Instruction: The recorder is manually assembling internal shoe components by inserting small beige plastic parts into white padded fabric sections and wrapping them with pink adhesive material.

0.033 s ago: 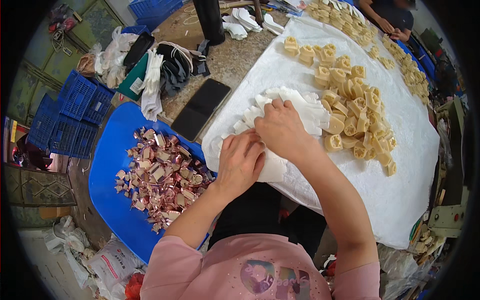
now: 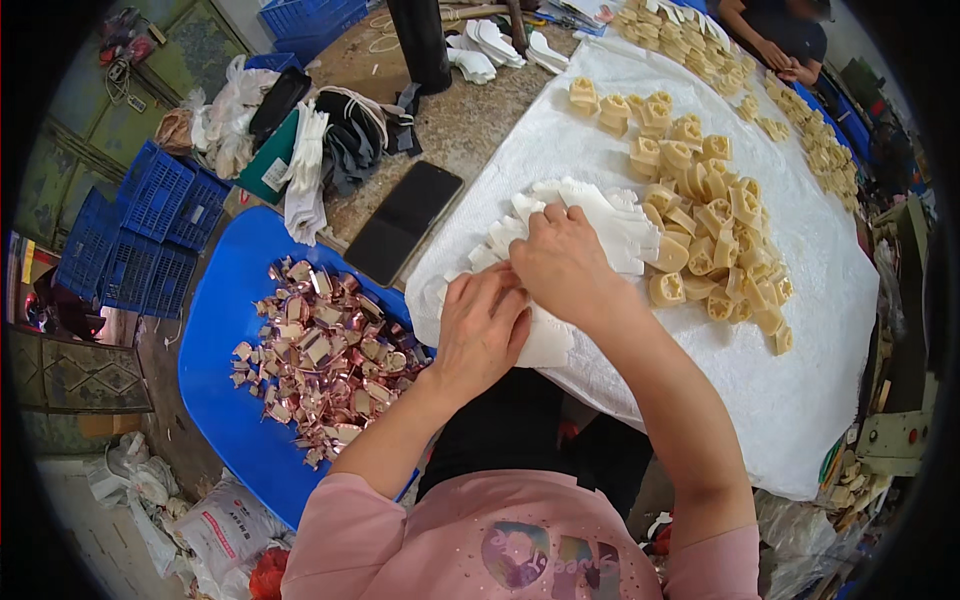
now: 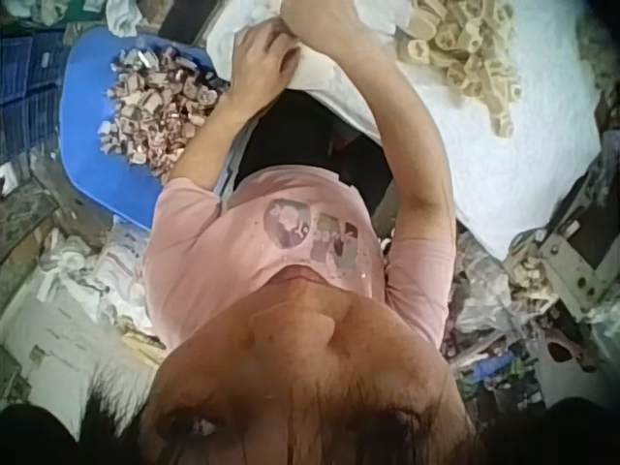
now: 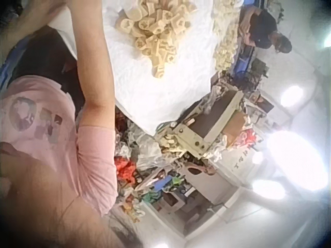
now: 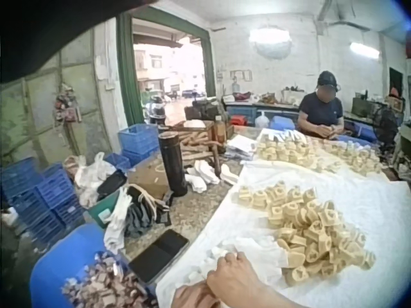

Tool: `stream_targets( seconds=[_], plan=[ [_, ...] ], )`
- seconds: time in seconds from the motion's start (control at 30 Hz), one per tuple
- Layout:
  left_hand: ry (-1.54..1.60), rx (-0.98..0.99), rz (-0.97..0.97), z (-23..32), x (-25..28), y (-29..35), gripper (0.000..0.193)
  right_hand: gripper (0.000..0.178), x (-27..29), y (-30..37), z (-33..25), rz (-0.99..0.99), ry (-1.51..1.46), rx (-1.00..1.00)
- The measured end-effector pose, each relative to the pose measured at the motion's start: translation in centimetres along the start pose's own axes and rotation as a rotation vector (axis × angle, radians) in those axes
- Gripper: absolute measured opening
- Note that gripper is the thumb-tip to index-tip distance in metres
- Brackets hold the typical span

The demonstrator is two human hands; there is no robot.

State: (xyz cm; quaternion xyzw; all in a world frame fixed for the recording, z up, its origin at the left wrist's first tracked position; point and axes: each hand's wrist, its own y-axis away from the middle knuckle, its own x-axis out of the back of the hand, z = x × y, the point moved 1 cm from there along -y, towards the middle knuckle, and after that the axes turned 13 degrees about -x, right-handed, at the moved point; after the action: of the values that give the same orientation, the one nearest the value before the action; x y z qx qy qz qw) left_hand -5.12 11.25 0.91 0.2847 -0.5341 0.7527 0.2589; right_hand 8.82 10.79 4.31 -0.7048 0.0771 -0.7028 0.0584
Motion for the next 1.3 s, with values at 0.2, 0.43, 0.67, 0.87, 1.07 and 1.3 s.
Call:
stream_targets(
  seconds=[0.2, 0.43, 0.67, 0.87, 1.07, 1.3],
  plan=[
    [-0.012, 0.005, -0.019, 0.1, 0.2, 0.4, 0.036, 0.011, 0.4, 0.0, -1.2, -0.026, 0.089, 0.025],
    [-0.063, 0.02, -0.125, 0.3, 0.4, -0.9, 0.026, 0.014, 2.0, 2.2, 2.2, 0.03, -0.145, -0.104],
    [-0.088, -0.005, -0.197, 0.1, 1.1, -1.6, 0.03, 0.009, 7.1, 11.8, 9.5, 0.538, -0.939, -0.742],
    [0.221, -0.009, -0.28, 6.9, -0.2, -4.1, 0.043, 0.021, 7.1, 16.3, 5.8, 0.459, -0.237, -0.526],
    [0.594, 0.047, -0.045, 8.2, -6.2, -1.2, 0.033, 0.034, 5.0, 16.1, 4.4, 0.165, -0.561, -0.341],
    [1.33, 0.755, 0.014, 8.3, -6.1, -0.7, 0.035, 0.029, -1.0, 14.2, 9.6, 0.351, -0.305, -0.459]
  ],
)
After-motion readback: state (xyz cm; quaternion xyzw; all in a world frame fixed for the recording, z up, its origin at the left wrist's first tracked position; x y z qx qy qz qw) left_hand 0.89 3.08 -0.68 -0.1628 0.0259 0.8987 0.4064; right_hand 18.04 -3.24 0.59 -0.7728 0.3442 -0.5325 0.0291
